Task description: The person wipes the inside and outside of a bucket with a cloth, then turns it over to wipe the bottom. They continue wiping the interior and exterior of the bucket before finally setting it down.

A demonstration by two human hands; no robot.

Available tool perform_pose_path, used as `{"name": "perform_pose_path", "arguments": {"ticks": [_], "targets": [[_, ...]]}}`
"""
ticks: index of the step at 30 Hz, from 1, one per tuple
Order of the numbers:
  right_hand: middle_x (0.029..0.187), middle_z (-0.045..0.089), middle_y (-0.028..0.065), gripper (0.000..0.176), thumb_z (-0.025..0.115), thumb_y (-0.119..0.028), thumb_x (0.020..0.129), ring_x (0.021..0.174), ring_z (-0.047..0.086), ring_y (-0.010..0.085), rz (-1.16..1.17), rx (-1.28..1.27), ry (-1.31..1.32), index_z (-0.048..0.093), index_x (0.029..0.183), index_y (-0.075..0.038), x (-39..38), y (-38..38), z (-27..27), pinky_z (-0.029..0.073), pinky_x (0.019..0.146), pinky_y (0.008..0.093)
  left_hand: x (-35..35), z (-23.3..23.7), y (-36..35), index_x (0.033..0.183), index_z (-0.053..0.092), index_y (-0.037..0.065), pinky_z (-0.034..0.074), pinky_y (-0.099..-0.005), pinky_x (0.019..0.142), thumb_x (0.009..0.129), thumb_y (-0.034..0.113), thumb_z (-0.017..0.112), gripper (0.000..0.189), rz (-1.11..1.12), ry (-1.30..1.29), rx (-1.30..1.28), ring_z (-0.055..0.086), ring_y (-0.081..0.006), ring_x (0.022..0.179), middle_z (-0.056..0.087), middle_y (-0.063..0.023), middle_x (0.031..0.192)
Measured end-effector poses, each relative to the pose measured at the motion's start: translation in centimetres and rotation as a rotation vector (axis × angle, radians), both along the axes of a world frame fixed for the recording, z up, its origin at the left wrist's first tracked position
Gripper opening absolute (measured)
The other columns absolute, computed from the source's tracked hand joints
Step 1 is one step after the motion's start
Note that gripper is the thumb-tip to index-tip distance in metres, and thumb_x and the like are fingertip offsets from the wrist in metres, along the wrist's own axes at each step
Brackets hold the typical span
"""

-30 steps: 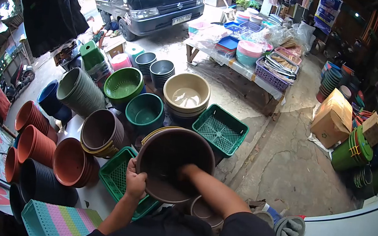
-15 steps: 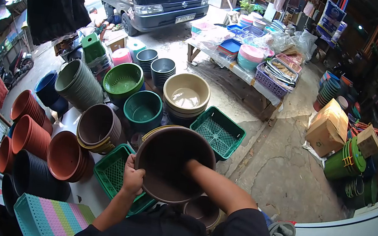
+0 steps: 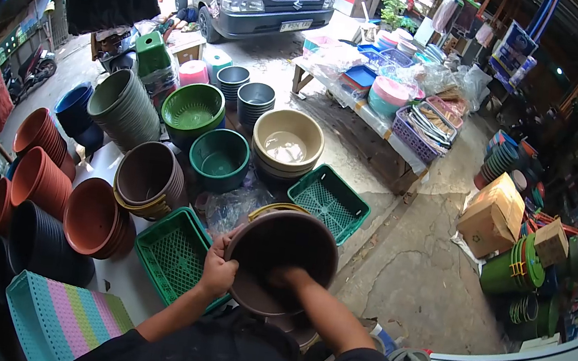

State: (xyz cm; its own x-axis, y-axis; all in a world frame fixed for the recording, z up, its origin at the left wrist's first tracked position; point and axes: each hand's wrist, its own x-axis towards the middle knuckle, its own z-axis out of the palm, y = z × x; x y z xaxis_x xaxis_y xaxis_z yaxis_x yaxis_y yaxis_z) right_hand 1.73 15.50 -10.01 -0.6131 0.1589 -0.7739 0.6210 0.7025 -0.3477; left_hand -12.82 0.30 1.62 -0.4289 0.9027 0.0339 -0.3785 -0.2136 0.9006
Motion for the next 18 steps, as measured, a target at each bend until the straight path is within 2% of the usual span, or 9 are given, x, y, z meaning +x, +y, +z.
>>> {"name": "perform_pose_path", "arguments": {"ticks": [1, 4, 5, 6, 8, 10, 12, 16, 18], "targets": [[0.14, 0.049, 0.0225, 0.056, 0.04, -0.045, 0.096, 0.129, 0.047, 0.0373, -0.162, -0.14, -0.084, 0.05, 0.139, -0.011, -1.1, -2.5, 2.1, 0.035, 0.108, 0.0438, 0.6, 0.1, 0.0, 0.132, 0.045, -0.003, 0.024, -0.0298, 0.114, 0.064, -0.02, 0.038, 0.071, -0.02, 0.06, 0.026, 0.037, -0.0187, 0.137, 0.044, -0.0121, 0.145], [0.13, 0.056, 0.0177, 0.054, 0.037, -0.044, 0.099, 0.119, 0.054, 0.0282, -0.769, -0.449, 0.661, 0.05, 0.136, -0.006, -2.0, -9.2, 2.0, 0.04, 0.102, 0.0381, 2.6, -1.6, -1.0, 0.133, 0.045, -0.004, 0.022, -0.0298, 0.114, 0.065, -0.019, 0.038, 0.071, -0.1, -0.055, -0.033, 0.033, -0.0199, 0.14, 0.044, -0.012, 0.146], [0.124, 0.058, 0.0149, 0.052, 0.036, -0.043, 0.1, 0.114, 0.056, 0.0239, -0.891, -0.644, 0.963, 0.053, 0.132, -0.005, -2.8, -9.9, 1.2, 0.042, 0.099, 0.0359, 3.1, -1.0, -1.4, 0.132, 0.046, -0.004, 0.023, -0.0287, 0.113, 0.064, -0.018, 0.038, 0.069, -0.066, 0.098, 0.0, 0.033, -0.0196, 0.14, 0.043, -0.0126, 0.147], [0.124, 0.058, 0.0149, 0.052, 0.036, -0.043, 0.1, 0.114, 0.056, 0.0239, -0.901, -0.642, 0.961, 0.053, 0.132, -0.005, -3.3, -9.6, 0.5, 0.042, 0.099, 0.0359, 3.3, -1.7, -1.6, 0.132, 0.046, -0.004, 0.023, -0.0287, 0.113, 0.064, -0.018, 0.038, 0.069, -0.073, 0.094, -0.003, 0.033, -0.0196, 0.14, 0.043, -0.0126, 0.147], [0.115, 0.058, 0.0102, 0.051, 0.035, -0.04, 0.102, 0.107, 0.055, 0.0204, -1.546, -0.792, 0.997, 0.055, 0.127, -0.001, -4.9, -8.0, 0.9, 0.043, 0.097, 0.0328, 3.2, -3.1, -1.9, 0.125, 0.049, -0.004, 0.024, -0.0278, 0.112, 0.065, -0.019, 0.038, 0.063, -0.076, 0.082, 0.033, 0.035, -0.0186, 0.139, 0.041, -0.0134, 0.148], [0.111, 0.06, 0.0114, 0.052, 0.036, -0.041, 0.101, 0.102, 0.059, 0.0223, -2.019, -0.621, 1.308, 0.056, 0.123, 0.002, -5.6, -7.0, 4.7, 0.045, 0.094, 0.0327, 3.3, -3.2, -2.1, 0.121, 0.05, -0.003, 0.025, -0.0276, 0.112, 0.065, -0.019, 0.038, 0.06, -0.057, 0.022, 0.032, 0.035, -0.0185, 0.139, 0.04, -0.0139, 0.149], [0.109, 0.062, 0.0107, 0.053, 0.036, -0.043, 0.101, 0.098, 0.061, 0.0232, -2.325, -0.571, 1.646, 0.058, 0.119, 0.001, -5.0, -3.8, 4.4, 0.048, 0.091, 0.0335, 3.7, -3.7, -2.2, 0.117, 0.051, -0.003, 0.026, -0.0274, 0.111, 0.065, -0.02, 0.038, 0.057, -0.029, -0.045, 0.031, 0.036, -0.0184, 0.139, 0.038, -0.0144, 0.151], [0.11, 0.062, 0.01, 0.053, 0.04, -0.047, 0.1, 0.1, 0.061, 0.023, -2.406, -0.784, 1.771, 0.059, 0.118, 0.0, -2.4, -4.3, 10.5, 0.049, 0.092, 0.0336, 4.8, -5.2, -2.4, 0.113, 0.051, -0.001, 0.029, -0.0267, 0.109, 0.065, -0.02, 0.038, 0.054, 0.045, -0.043, -0.003, 0.041, -0.0179, 0.133, 0.042, -0.0128, 0.147], [0.113, 0.062, 0.0086, 0.055, 0.043, -0.049, 0.099, 0.105, 0.06, 0.0218, -2.148, -0.655, 1.675, 0.059, 0.118, 0.0, -2.7, -5.6, 8.8, 0.048, 0.093, 0.0328, 5.2, -4.9, -2.1, 0.114, 0.051, -0.001, 0.032, -0.0262, 0.107, 0.065, -0.02, 0.038, 0.054, 0.05, -0.041, -0.03, 0.046, -0.0171, 0.129, 0.047, -0.0114, 0.142]]}}
